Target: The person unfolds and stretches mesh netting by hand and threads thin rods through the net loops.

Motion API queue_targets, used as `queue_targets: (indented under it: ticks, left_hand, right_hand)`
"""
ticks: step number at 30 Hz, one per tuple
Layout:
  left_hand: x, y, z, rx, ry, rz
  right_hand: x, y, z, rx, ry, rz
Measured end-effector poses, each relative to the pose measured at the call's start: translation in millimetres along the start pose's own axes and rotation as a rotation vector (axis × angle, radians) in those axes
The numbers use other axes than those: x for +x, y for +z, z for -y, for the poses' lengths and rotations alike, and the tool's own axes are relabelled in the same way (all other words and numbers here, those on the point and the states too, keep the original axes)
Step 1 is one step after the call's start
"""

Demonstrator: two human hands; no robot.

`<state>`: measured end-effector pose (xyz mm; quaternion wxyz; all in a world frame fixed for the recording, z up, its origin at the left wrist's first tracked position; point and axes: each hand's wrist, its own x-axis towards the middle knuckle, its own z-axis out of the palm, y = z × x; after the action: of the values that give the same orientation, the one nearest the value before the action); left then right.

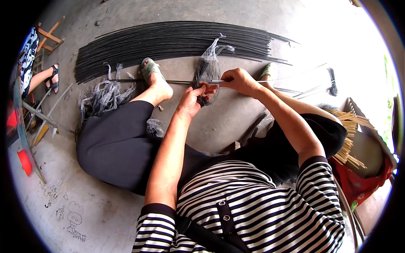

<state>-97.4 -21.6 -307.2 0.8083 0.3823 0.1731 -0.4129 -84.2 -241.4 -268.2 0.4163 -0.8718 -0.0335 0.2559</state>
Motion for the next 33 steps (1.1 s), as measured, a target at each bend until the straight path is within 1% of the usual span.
queue_targets:
  ticks: [2, 5, 8, 9, 12, 13, 16, 19, 22, 25, 28, 31, 33]
  left_hand:
    - [-1, 0, -2, -0.013, 0.002, 0.058]
    - [-3, 2, -7, -0.145, -0.084, 0.203]
    - [-6, -1, -15, -0.145, -0.051, 0.282]
    - [-5, -4, -17, -0.145, -0.037, 0.288]
    - [-3, -10, -23, -0.146, -0.004, 0.299]
    - [-4, -10, -25, -0.147, 0.004, 0.297]
    - [-3, -10, -26, -0.150, 0.012, 0.298]
    - [0, -12, -25, -0.173, 0.020, 0.304]
    - [3, -12, -25, -0.206, 0.025, 0.315]
    - [4, -11, -26, -0.205, 0.020, 0.312]
    - [1, -3, -27, -0.178, 0.021, 0.283]
    - [1, -1, -26, -0.173, 0.008, 0.270]
    - [2, 0, -27, -0.172, -0.005, 0.282]
  right_hand:
    - [-1, -2, 4, 0.007, 0.004, -0.001]
    - [-6, -13, 16, 0.056, -0.009, 0.027]
    - [-12, -17, 10, 0.345, -0.071, -0.014]
    - [-12, -22, 11, 0.329, -0.073, -0.002]
    - [-21, -33, 16, 0.239, -0.076, -0.065]
    - [-24, -35, 19, 0.263, -0.024, -0.035]
    - [-27, -40, 11, 0.004, -0.236, -0.036]
    - [-27, -38, 11, -0.082, -0.186, -0.024]
    - [-25, -35, 15, -0.055, -0.111, 0.023]
    - [-21, -31, 14, -0.094, -0.164, -0.018]
    - [-20, -31, 16, -0.178, -0.131, -0.004]
    - [-18, -28, 13, -0.158, -0.150, 0.004]
    - [-16, -27, 11, -0.052, -0.161, 0.045]
